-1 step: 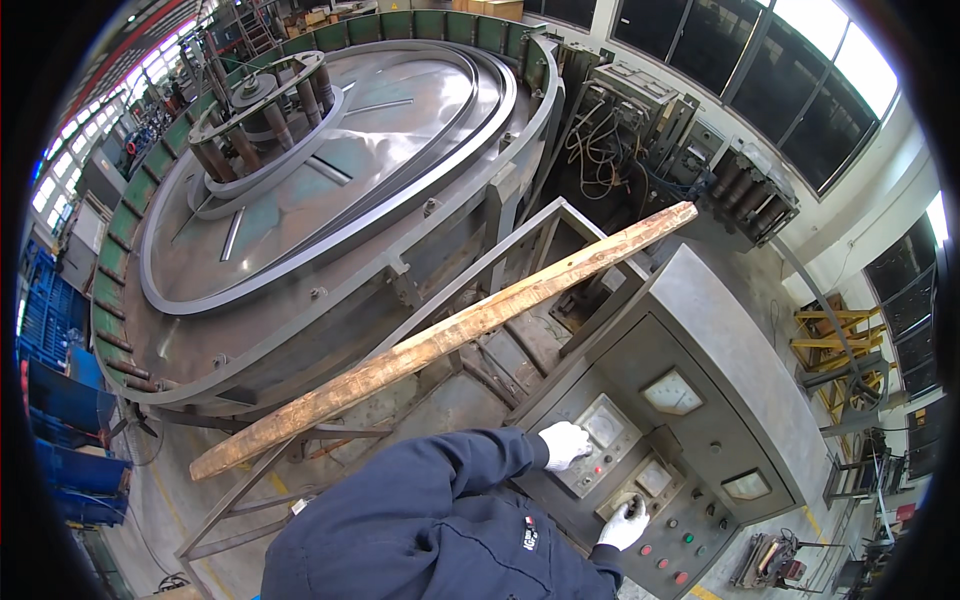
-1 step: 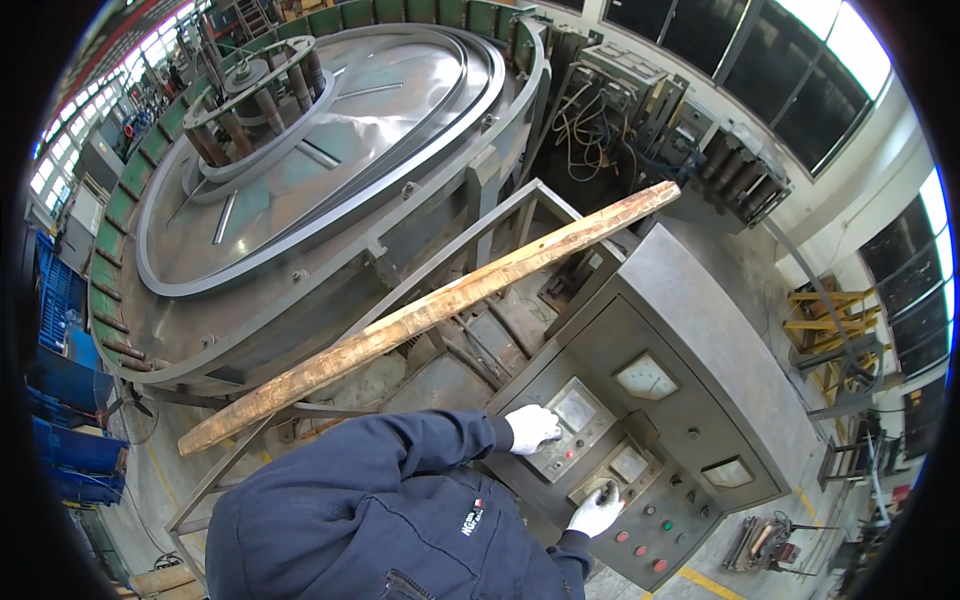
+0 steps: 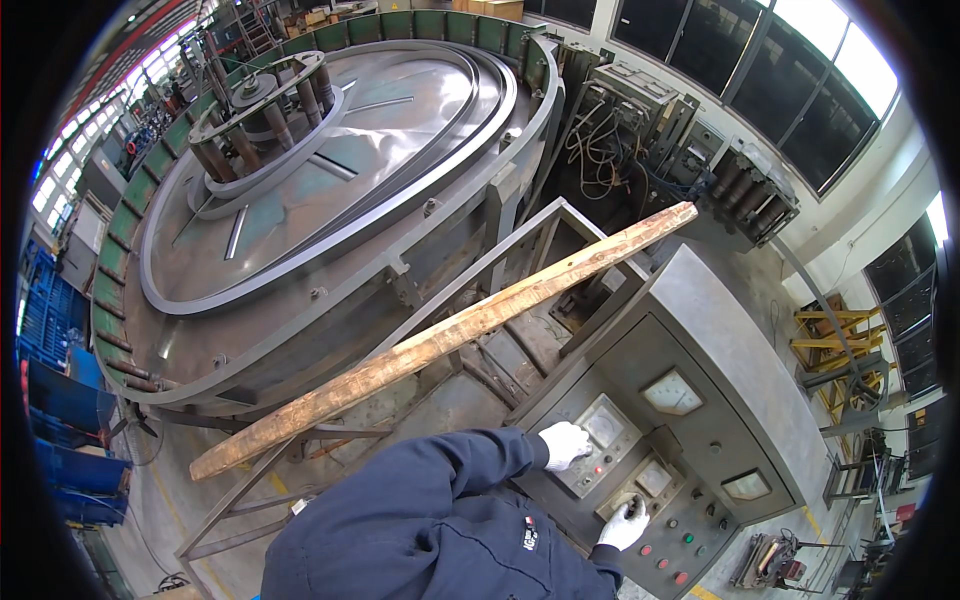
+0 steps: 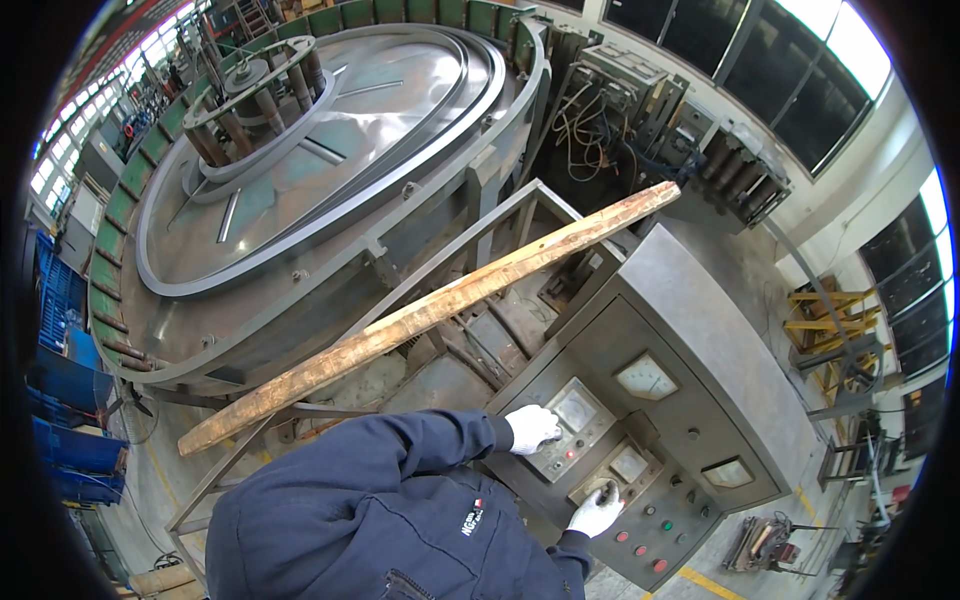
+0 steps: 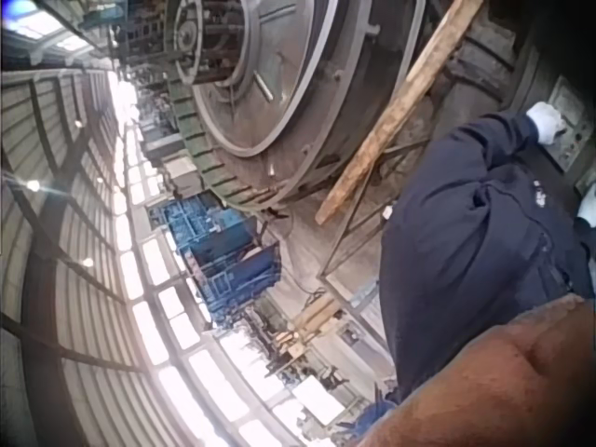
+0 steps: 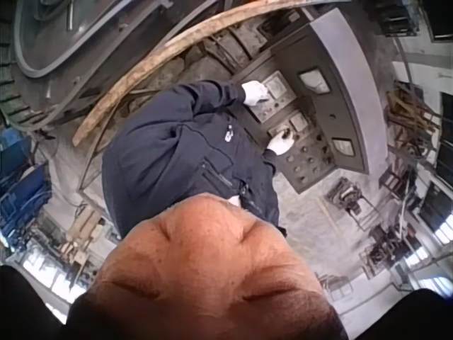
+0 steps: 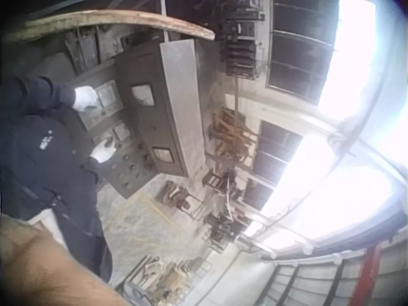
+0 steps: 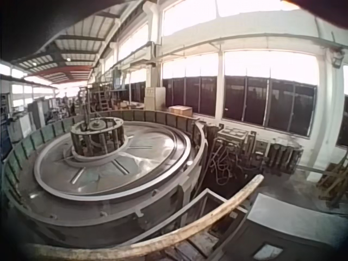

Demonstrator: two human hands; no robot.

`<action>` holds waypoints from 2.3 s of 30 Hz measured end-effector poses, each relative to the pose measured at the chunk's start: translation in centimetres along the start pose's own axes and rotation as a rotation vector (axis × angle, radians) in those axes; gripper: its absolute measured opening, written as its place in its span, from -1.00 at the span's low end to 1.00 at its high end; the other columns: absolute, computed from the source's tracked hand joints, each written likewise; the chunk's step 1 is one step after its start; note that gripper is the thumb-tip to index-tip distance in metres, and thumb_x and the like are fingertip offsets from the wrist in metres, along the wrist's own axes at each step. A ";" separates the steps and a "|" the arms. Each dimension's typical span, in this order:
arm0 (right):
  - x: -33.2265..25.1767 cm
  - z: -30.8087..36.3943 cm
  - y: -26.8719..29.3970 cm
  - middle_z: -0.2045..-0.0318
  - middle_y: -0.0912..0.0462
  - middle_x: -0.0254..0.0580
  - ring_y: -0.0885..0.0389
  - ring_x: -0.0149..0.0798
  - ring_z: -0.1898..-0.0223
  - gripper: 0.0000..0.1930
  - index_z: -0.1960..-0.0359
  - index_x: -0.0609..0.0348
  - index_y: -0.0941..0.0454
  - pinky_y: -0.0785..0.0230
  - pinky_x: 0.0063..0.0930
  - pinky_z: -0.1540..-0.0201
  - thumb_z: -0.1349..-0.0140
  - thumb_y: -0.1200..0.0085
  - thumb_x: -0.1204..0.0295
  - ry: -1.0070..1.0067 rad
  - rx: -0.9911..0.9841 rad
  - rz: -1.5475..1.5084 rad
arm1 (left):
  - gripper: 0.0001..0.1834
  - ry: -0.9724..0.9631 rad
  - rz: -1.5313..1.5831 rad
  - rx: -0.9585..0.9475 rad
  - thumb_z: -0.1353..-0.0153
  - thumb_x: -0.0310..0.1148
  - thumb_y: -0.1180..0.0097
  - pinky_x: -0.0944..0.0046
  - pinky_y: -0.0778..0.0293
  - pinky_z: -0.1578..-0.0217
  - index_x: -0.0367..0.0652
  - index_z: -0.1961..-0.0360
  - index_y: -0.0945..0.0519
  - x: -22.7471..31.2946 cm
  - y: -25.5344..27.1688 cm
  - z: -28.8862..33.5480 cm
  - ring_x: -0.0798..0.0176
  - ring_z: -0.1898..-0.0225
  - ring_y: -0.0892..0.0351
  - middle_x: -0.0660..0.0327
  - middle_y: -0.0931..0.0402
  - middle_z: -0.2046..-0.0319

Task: Operating a large vertical boring mill by using a control console and a wooden stick to check the workpiece.

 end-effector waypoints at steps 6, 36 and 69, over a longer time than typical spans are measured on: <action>0.1 0.1 0.0 -0.10 -0.81 0.01 -0.67 0.04 -0.19 -0.67 -0.16 0.24 -0.75 -0.34 -0.14 -0.46 -0.40 -0.20 0.51 0.020 0.024 0.017 | -0.75 -0.006 0.004 -0.005 -0.16 -0.36 -0.30 -0.10 -0.62 0.11 -0.03 0.11 -0.77 0.1 0.2 -0.1 -0.09 0.11 -0.71 0.05 -0.66 0.23; -0.7 0.0 0.5 -0.06 -0.70 0.08 -0.72 0.03 -0.10 -0.63 -0.18 0.33 -0.70 -0.55 -0.18 -0.22 -0.36 -0.30 0.48 -0.001 0.043 0.044 | -0.81 0.009 0.012 0.042 -0.24 -0.32 -0.28 -0.08 -0.60 0.12 -0.11 0.15 -0.72 0.0 0.0 0.2 -0.07 0.13 -0.70 0.06 -0.62 0.24; -0.4 0.0 0.3 -0.01 -0.70 0.09 -0.72 0.09 -0.06 -0.65 -0.15 0.28 -0.73 -0.55 -0.12 -0.19 -0.35 -0.31 0.47 0.027 0.058 0.005 | -0.73 0.018 -0.007 0.018 -0.15 -0.34 -0.32 -0.07 -0.61 0.09 -0.08 0.10 -0.73 -0.1 -0.6 -0.1 -0.06 0.09 -0.70 0.07 -0.64 0.20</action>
Point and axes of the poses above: each hand's wrist, its own z-axis away from the middle knuckle, its own y-axis out of the back of the hand, x = y × z, the point moved 2 cm from there along -z, towards the middle knuckle
